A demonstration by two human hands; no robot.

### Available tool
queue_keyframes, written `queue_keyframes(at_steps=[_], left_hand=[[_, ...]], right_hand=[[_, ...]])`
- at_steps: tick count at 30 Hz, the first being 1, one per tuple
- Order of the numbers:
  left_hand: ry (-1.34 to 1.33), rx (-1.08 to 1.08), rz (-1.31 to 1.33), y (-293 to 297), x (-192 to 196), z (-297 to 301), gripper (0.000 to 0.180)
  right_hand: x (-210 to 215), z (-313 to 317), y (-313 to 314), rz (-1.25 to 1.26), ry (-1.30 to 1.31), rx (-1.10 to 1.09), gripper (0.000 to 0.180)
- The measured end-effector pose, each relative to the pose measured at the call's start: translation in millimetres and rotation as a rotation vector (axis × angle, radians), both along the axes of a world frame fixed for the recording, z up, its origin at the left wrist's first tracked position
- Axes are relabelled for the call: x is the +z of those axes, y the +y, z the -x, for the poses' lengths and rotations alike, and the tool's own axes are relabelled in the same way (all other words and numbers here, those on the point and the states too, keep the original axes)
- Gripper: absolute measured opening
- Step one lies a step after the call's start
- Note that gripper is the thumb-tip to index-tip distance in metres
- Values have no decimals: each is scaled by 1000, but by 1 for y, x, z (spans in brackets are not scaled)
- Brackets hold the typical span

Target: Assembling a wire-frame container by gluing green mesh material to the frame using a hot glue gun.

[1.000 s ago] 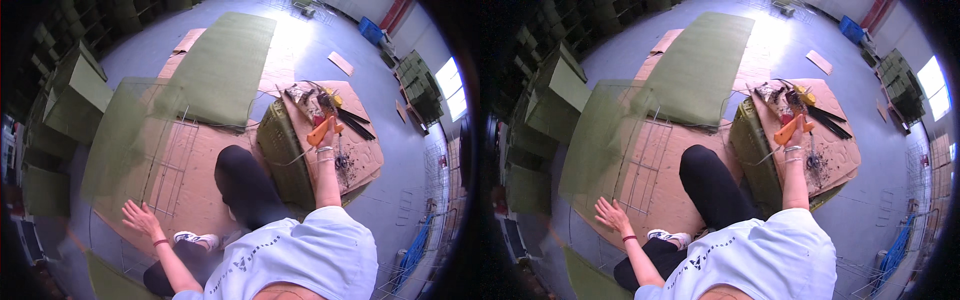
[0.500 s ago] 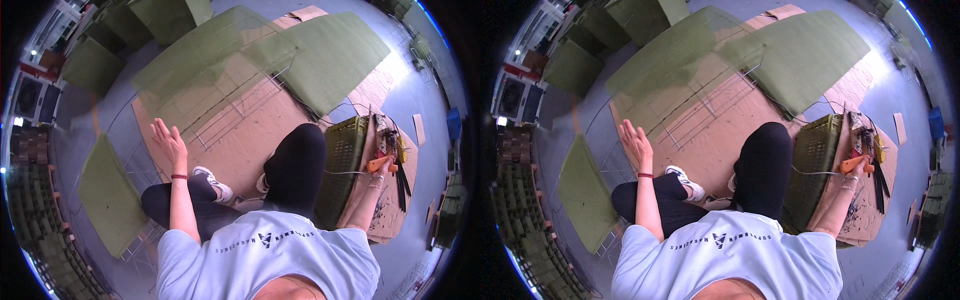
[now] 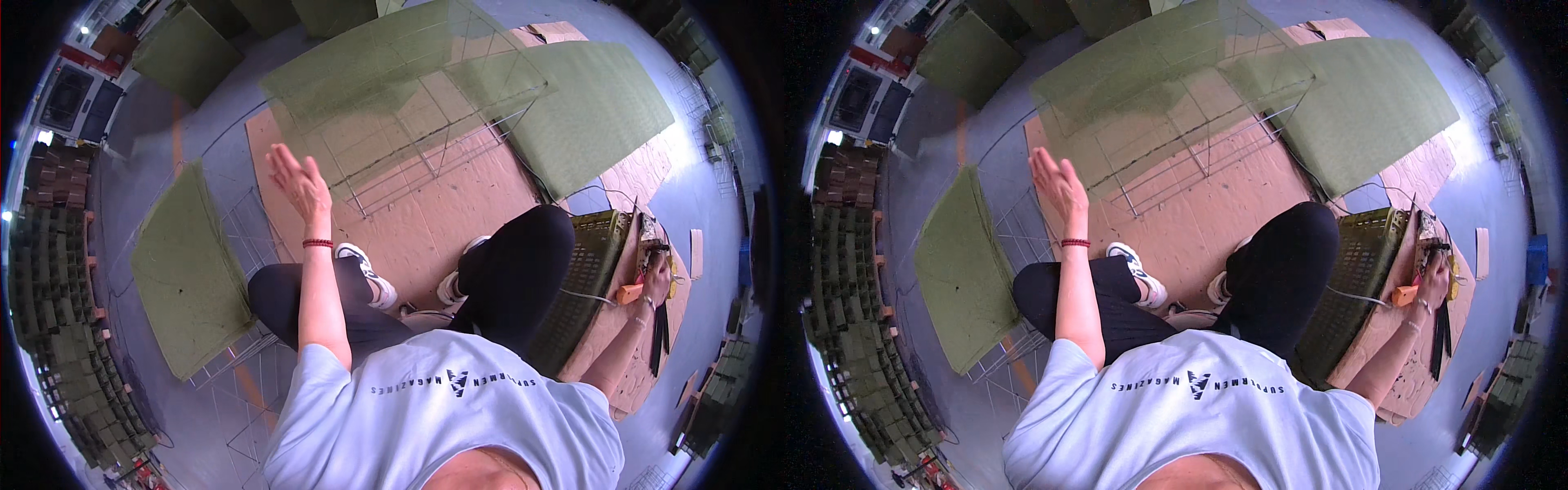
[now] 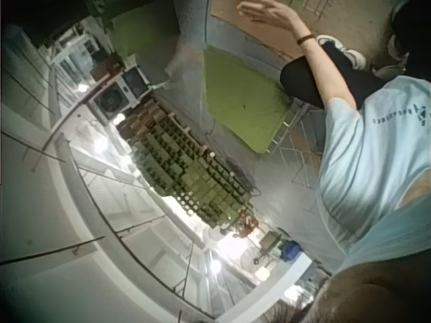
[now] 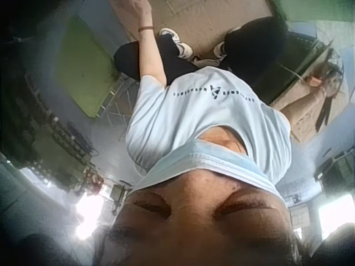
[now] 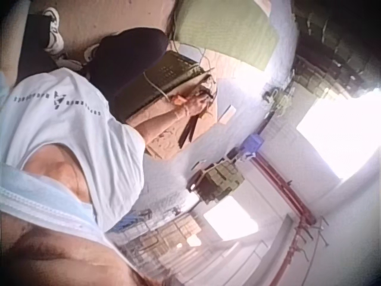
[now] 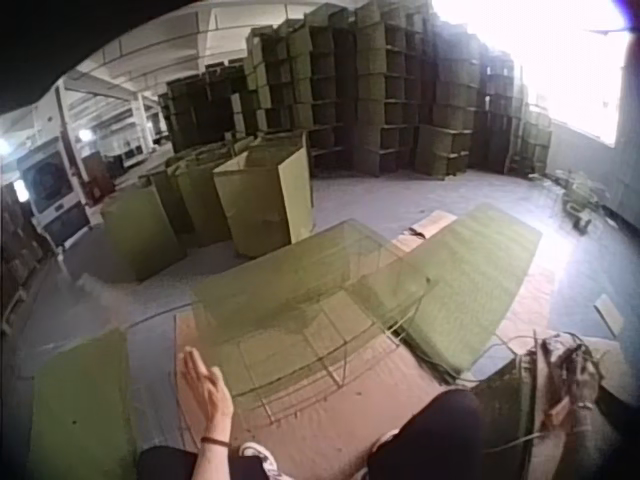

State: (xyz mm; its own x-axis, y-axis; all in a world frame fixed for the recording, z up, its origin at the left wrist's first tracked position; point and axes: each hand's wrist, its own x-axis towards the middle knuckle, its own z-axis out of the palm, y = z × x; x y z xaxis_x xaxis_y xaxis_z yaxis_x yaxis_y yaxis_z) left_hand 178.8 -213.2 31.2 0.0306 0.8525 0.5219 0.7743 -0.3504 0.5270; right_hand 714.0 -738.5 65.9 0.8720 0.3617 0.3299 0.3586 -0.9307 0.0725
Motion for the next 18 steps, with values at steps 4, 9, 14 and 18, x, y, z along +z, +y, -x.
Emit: queue_keyframes(at_steps=[4, 9, 14, 18], left_hand=[[565, -42, 36, 4, -21, 15, 69], [514, -127, 15, 1, -13, 22, 69], [-274, -113, 299, 19, -19, 7, 71], [-1072, -138, 890, 27, -57, 42, 50]], right_hand=[[31, 38, 131, 67, -226, 314, 28], [51, 142, 286, -627, 174, 443, 25], [-16, 243, 370, -405, 1102, 977, 29], [-61, 371, 400, -328, 1873, 727, 46]])
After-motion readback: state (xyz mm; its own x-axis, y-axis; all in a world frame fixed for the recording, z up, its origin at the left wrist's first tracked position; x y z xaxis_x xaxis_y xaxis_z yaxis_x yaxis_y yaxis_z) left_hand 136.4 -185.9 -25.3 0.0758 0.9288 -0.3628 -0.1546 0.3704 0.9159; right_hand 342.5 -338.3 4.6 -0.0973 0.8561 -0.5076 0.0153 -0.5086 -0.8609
